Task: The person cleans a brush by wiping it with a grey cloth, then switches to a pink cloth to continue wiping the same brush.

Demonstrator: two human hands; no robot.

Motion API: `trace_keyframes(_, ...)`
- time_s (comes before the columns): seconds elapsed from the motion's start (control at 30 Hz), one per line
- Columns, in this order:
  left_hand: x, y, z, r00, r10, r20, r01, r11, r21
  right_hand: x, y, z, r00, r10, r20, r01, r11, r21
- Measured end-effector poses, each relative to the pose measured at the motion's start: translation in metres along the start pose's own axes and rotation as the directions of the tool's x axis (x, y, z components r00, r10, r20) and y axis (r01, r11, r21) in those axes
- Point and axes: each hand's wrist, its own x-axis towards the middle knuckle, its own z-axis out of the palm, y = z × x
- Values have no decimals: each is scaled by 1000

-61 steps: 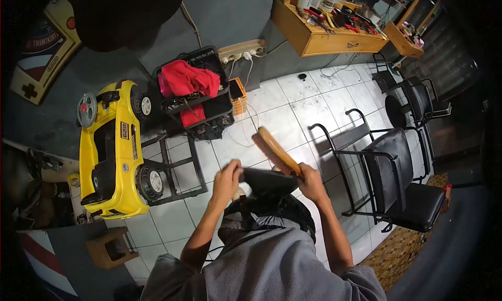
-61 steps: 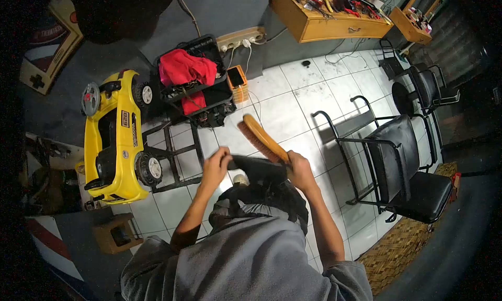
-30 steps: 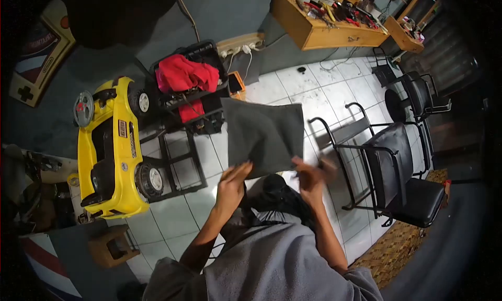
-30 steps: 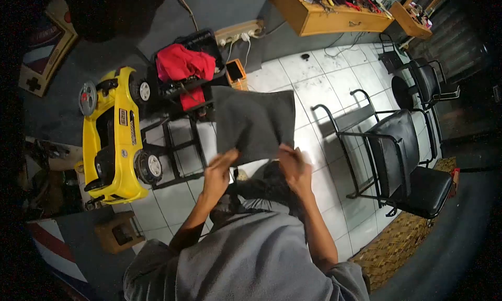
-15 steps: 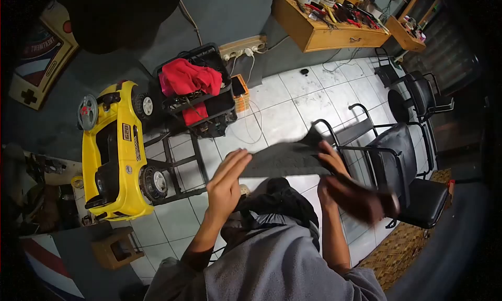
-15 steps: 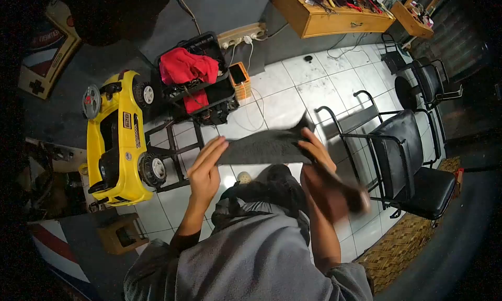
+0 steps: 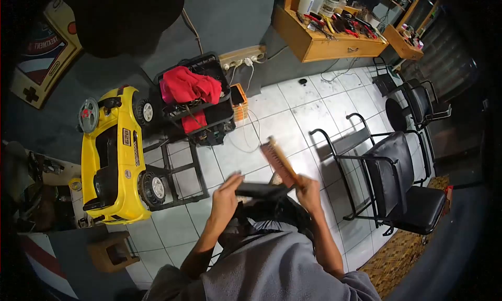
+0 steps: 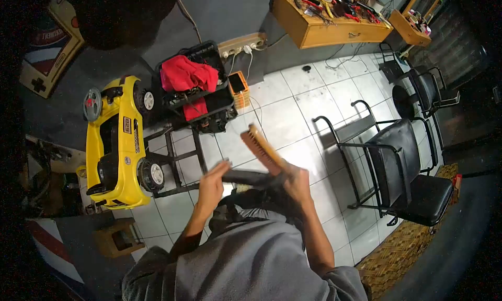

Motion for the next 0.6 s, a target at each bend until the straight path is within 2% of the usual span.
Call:
trace_keyframes(0.03,11,19,-7,981,96,-168,-95,995,11,6,-27,-7,986,-22,-164,39,994,105)
trace_keyframes(0.07,15,31,-14,923,190,-333,-188,981,40,7,-40,-15,973,23,-231,36,967,250)
trace_keyframes(0.1,13,37,-19,923,187,-335,-184,982,42,12,-54,-25,921,-130,-368,211,959,187)
trace_keyframes(0.13,11,40,-25,866,325,-379,-319,944,79,17,-62,-31,825,-282,-489,374,922,100)
trace_keyframes(0.17,10,42,-27,788,455,-414,-448,886,122,14,-61,-32,825,-283,-490,376,921,100)
trace_keyframes(0.2,9,40,-24,787,457,-414,-450,885,121,9,-58,-34,828,-268,-492,371,920,125)
trace_keyframes(0.23,6,34,-18,833,419,-361,-417,905,88,5,-55,-35,832,-252,-494,366,919,148)
trace_keyframes(0.27,3,26,-11,874,379,-304,-380,923,58,8,-45,-30,823,-328,-463,407,910,78)
trace_keyframes(0.3,0,15,-2,939,253,-235,-259,966,4,4,-31,-19,930,-147,-337,220,957,189)
trace_keyframes(0.33,-5,2,5,936,261,-235,-267,964,3,-5,-15,-7,982,39,-187,13,963,268)
trace_keyframes(0.37,-14,-14,7,994,98,-54,-100,994,-36,-14,6,1,987,155,-45,-149,982,115)
trace_keyframes(0.4,-22,-26,7,989,-69,131,75,996,-42,-23,23,6,954,289,78,-285,957,-60)
trace_keyframes(0.43,-28,-37,5,989,-67,130,73,996,-42,-29,30,10,955,288,77,-284,957,-60)
trace_keyframes(0.47,-34,-46,2,914,-179,363,177,983,39,-36,35,12,954,277,116,-271,960,-67)
trace_keyframes(0.5,-37,-44,0,771,-291,566,260,956,137,-41,33,11,950,270,158,-260,962,-79)
trace_keyframes(0.53,-37,-42,0,770,-292,567,263,955,135,-41,32,9,949,271,160,-261,962,-82)
trace_keyframes(0.6,-30,-36,-3,592,-295,750,285,947,147,-38,25,5,977,139,161,-134,990,-38)
